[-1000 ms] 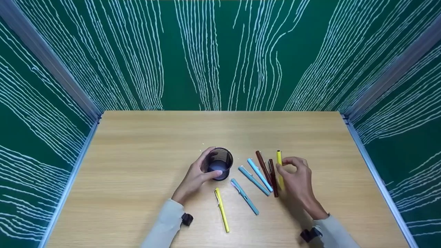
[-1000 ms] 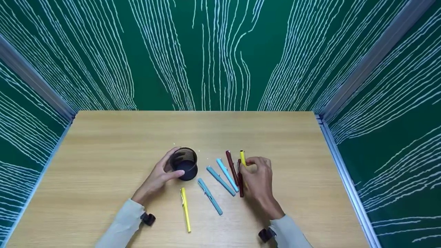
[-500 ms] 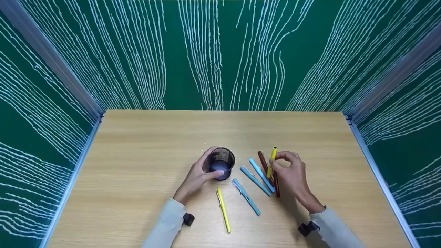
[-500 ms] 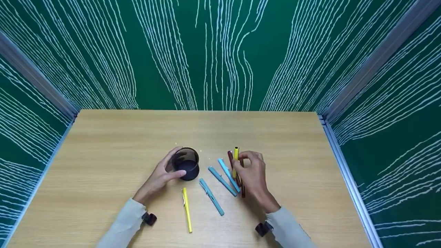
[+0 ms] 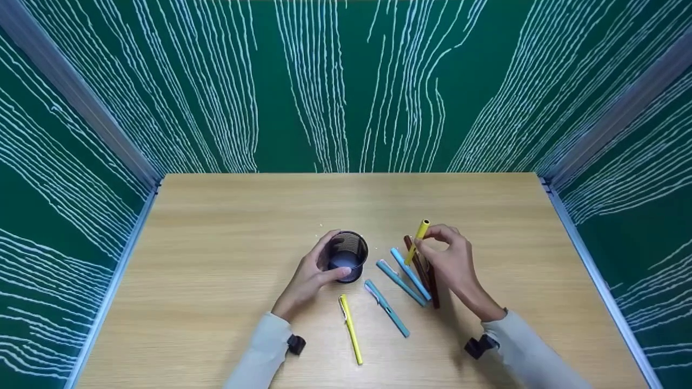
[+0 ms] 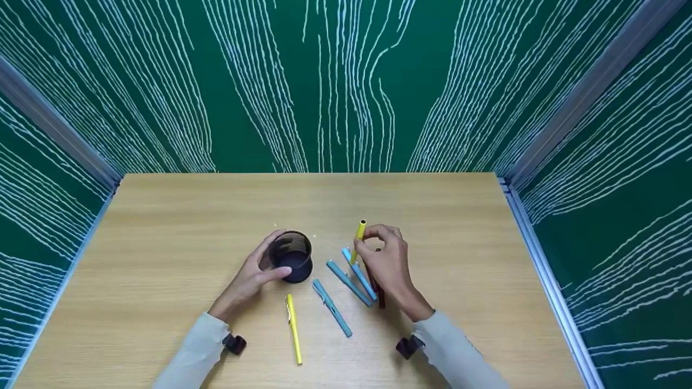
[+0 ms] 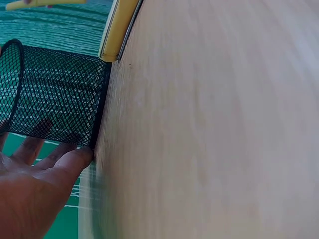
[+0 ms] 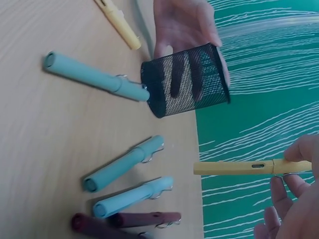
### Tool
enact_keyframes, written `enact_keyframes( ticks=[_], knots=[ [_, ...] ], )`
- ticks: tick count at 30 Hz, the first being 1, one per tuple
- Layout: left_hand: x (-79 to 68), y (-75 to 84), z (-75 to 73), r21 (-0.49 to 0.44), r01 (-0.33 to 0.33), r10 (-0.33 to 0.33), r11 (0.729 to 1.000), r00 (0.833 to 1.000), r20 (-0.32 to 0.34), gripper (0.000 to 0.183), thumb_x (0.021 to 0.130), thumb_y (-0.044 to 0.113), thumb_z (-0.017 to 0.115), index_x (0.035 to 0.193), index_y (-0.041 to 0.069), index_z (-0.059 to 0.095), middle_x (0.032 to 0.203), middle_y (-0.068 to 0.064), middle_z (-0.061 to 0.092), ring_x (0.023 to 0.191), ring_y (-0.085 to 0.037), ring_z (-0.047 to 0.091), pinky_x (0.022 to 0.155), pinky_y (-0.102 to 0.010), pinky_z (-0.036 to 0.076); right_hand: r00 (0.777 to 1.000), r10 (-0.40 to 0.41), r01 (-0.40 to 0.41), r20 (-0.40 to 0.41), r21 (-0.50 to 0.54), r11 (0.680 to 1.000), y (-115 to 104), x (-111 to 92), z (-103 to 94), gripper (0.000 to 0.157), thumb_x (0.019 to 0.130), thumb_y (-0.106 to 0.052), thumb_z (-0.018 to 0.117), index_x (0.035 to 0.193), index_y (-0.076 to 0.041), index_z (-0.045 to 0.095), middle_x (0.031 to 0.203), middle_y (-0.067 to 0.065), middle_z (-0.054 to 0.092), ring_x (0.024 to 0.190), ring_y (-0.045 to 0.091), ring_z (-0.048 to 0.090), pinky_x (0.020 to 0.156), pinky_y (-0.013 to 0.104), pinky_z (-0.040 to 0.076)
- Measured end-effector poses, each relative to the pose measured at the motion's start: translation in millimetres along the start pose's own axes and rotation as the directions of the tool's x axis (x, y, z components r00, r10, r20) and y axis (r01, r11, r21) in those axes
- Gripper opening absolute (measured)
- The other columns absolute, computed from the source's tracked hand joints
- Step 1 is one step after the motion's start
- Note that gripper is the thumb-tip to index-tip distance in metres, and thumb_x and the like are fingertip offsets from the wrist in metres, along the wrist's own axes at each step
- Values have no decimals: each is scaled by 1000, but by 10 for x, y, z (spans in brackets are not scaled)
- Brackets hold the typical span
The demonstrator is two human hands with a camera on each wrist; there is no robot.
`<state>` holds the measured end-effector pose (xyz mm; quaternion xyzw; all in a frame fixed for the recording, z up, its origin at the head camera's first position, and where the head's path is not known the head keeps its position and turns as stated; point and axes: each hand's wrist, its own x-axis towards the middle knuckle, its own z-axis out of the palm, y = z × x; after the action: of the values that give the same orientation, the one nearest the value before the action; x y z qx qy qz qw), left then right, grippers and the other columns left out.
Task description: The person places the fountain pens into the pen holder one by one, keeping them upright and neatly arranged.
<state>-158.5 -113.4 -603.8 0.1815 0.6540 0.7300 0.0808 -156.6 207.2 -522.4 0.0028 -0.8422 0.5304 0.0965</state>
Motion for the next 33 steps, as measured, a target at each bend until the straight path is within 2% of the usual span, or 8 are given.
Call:
enact_keyframes(
  ticks=[4,9,16,23,27,30,33],
  knots=[
    [-2,0,-1,-6,3,-3,1000,1000,-3,86,94,1,84,169,15,42,162,-18,53,154,-39,47,131,-53,30,1000,0,-1,17,17,1000,-78,40,18,14,95,-6,82,107,0,78,114,17,74,120,39,63,111,63,45],
    [-12,2,-3,9,9,-9,1000,1000,-9,88,94,3,85,169,14,42,163,-18,52,154,-39,47,131,-54,31,999,-8,7,42,36,999,-173,82,30,16,97,-8,81,111,0,78,118,17,73,121,37,63,113,64,44],
    [-11,9,-1,19,12,-12,1000,1000,-10,87,94,5,86,169,15,42,163,-16,52,154,-39,47,131,-55,31,997,-40,36,66,65,997,-286,126,52,16,99,-9,81,112,-1,78,118,16,74,121,35,63,111,55,46],
    [-6,0,5,8,18,-18,1000,1000,-8,89,94,3,85,170,12,40,164,-16,52,155,-38,47,131,-54,31,995,-38,30,96,82,996,-390,139,108,17,99,-10,80,114,-1,78,120,16,73,122,35,63,113,58,46],
    [-6,4,10,23,30,-29,999,999,-13,89,94,3,84,170,11,39,167,-15,48,157,-34,44,132,-50,29,995,-43,34,94,97,995,-451,140,146,18,99,-10,81,114,-1,78,120,16,73,119,34,64,111,53,48],
    [-10,20,9,47,43,-42,998,999,-18,90,95,5,85,171,15,39,169,-13,47,157,-30,44,132,-46,29,995,-50,41,85,111,993,-495,146,178,18,97,-9,82,112,0,78,119,16,73,117,34,65,109,49,49],
    [-26,37,-4,58,45,-44,997,999,-26,89,94,6,86,171,16,40,168,-13,48,157,-30,44,133,-45,29,994,-55,44,95,116,992,-536,160,216,18,97,-11,82,112,-1,79,119,15,73,117,34,66,108,48,48]
  ],
)
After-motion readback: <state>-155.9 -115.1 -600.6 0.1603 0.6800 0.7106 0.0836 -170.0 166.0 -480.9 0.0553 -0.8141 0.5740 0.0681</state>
